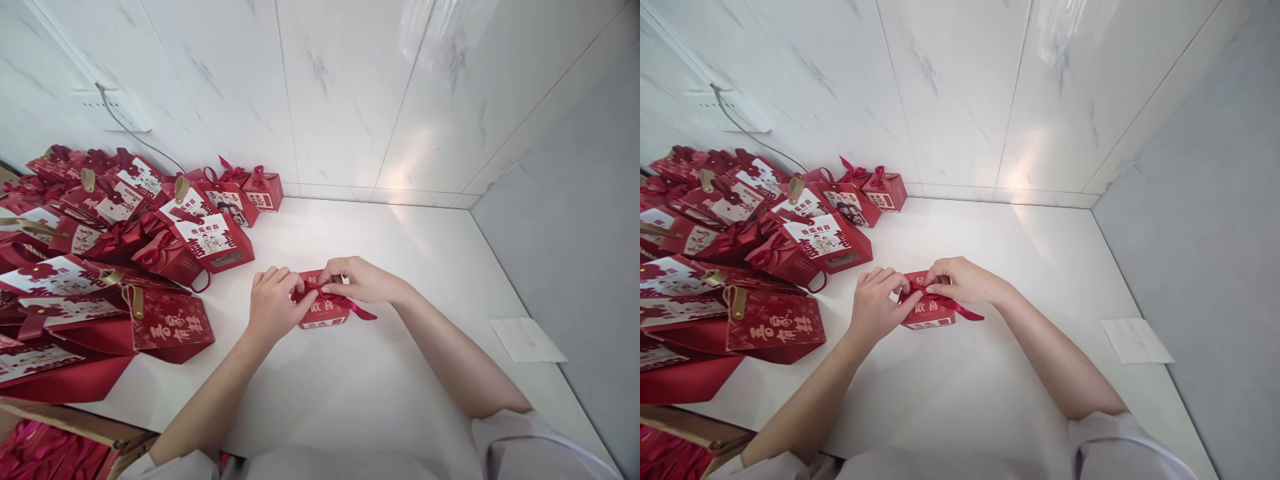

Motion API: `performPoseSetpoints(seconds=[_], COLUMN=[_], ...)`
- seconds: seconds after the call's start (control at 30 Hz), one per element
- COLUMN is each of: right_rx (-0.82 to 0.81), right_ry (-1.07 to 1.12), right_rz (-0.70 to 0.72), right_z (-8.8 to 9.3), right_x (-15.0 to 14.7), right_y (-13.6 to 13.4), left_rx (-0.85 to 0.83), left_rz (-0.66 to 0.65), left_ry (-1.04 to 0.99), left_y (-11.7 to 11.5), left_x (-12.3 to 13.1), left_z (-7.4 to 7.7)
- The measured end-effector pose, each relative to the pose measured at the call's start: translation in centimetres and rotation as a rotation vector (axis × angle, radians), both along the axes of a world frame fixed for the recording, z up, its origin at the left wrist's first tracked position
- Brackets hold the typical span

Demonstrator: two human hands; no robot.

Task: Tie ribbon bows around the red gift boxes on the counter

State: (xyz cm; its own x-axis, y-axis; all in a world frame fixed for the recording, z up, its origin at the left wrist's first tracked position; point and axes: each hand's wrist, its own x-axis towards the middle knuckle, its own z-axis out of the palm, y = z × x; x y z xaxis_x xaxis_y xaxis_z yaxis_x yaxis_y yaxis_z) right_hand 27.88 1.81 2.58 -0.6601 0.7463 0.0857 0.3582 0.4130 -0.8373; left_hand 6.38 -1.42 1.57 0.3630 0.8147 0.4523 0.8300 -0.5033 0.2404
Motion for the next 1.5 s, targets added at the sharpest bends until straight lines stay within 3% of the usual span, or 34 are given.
performPoseSetpoints(seconds=[0.33,0.57,0.87,1.13,1.5], right_rx=[-0.003,0.002,0.062,0.228,0.215], right_ry=[0.053,0.052,0.01,-0.098,-0.263], right_rz=[0.006,0.006,0.0,0.056,0.024], right_z=[-0.5,-0.6,-0.1,0.6,1.9], right_x=[0.0,-0.1,0.2,0.5,1.3], right_y=[0.3,0.3,0.2,-0.3,-0.7], left_rx=[-0.314,-0.509,-0.523,-0.548,-0.53], left_rz=[-0.117,-0.097,-0.174,-0.298,-0.295], left_ry=[-0.225,-0.484,-0.407,-0.332,-0.282], left_y=[0.6,0.9,1.4,1.3,1.3], left_x=[-0.6,-0.8,-1.5,-2.4,-2.4], left_z=[0.3,0.0,0.1,1.1,1.3])
